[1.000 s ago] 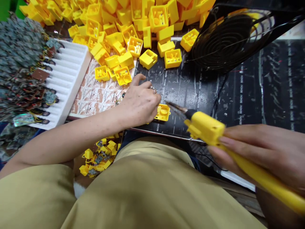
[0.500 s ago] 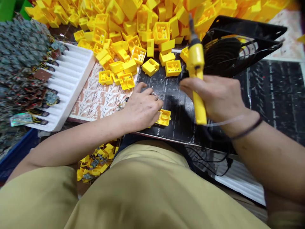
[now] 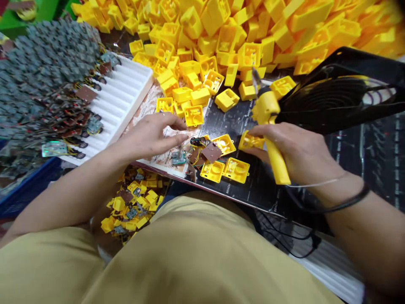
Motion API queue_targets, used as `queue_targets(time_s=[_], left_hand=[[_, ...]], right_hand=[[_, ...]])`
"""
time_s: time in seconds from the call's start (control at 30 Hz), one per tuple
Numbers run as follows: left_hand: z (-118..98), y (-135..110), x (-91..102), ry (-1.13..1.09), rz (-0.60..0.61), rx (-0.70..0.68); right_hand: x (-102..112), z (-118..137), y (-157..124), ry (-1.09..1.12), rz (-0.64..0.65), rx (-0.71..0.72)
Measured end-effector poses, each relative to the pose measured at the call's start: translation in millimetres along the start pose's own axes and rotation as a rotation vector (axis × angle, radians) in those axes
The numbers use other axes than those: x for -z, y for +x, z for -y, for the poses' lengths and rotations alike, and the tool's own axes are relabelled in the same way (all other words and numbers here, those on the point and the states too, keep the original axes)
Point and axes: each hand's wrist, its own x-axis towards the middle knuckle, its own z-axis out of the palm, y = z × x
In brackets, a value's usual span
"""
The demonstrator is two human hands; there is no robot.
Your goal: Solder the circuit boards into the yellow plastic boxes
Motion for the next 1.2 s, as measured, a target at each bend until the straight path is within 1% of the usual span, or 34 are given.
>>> queue_targets(time_s=[0.07, 0.13, 0.23, 0.3, 0.37, 0.43, 0.47, 0.53, 0.6, 0.7, 0.8, 0.87, 0.93, 1.03, 1.1, 1.2], left_hand=[[1.5, 4.2, -9.4, -0.056, 0.042, -0.007], [2.7, 9.7, -15.0, -0.126, 0.101, -0.018], [4.7, 14.6, -14.7, -0.208, 0.185, -0.031], [3.5, 14.9, -11.0, -0.225, 0.153, -0.035], [-1.1, 15.5, -7.7, -0.240, 0.064, -0.028], [-8.9, 19.2, -6.6, -0.271, -0.007, -0.020], [-13.8, 22.8, -6.9, -0.285, -0.023, -0.021], [-25.4, 33.3, -8.6, -0.296, -0.015, -0.053], [-39.1, 46.2, -11.8, -0.285, 0.026, -0.118], [-60.7, 64.5, -21.1, -0.236, 0.116, -0.221], [-75.8, 75.7, -32.8, -0.088, 0.204, -0.256], [-79.5, 78.5, -37.0, -0.002, 0.255, -0.247], [-79.7, 78.5, -36.8, 0.026, 0.283, -0.235], [-79.5, 76.4, -33.0, 0.037, 0.305, -0.226], [-81.4, 75.2, -32.4, 0.052, 0.323, -0.222], [-85.6, 74.9, -35.5, 0.075, 0.345, -0.220]], right_hand=[[2.9, 0.7, -6.1, 0.075, -0.021, -0.006], [2.0, -1.9, -9.6, 0.133, -0.001, -0.016], [-1.8, -4.1, -14.4, 0.182, 0.013, -0.039], [-3.8, -2.1, -16.8, 0.198, -0.029, -0.080], [-5.2, 1.3, -17.5, 0.208, -0.063, -0.118], [-6.4, 4.8, -17.8, 0.212, -0.067, -0.126], [-6.8, 6.8, -18.3, 0.215, -0.057, -0.116], [-6.8, 12.8, -21.7, 0.200, -0.041, -0.089], [-6.0, 22.7, -28.1, 0.144, -0.046, -0.089], [-4.0, 42.4, -40.6, -0.043, -0.105, -0.162], [-0.4, 55.4, -51.2, -0.165, -0.156, -0.223], [3.6, 54.3, -55.4, -0.116, -0.168, -0.234], [6.6, 46.4, -56.6, 0.001, -0.151, -0.222], [3.5, 33.0, -53.9, 0.160, -0.097, -0.148], [-3.1, 29.8, -51.6, 0.183, -0.089, -0.112], [-7.5, 35.7, -51.4, 0.139, -0.127, -0.118]])
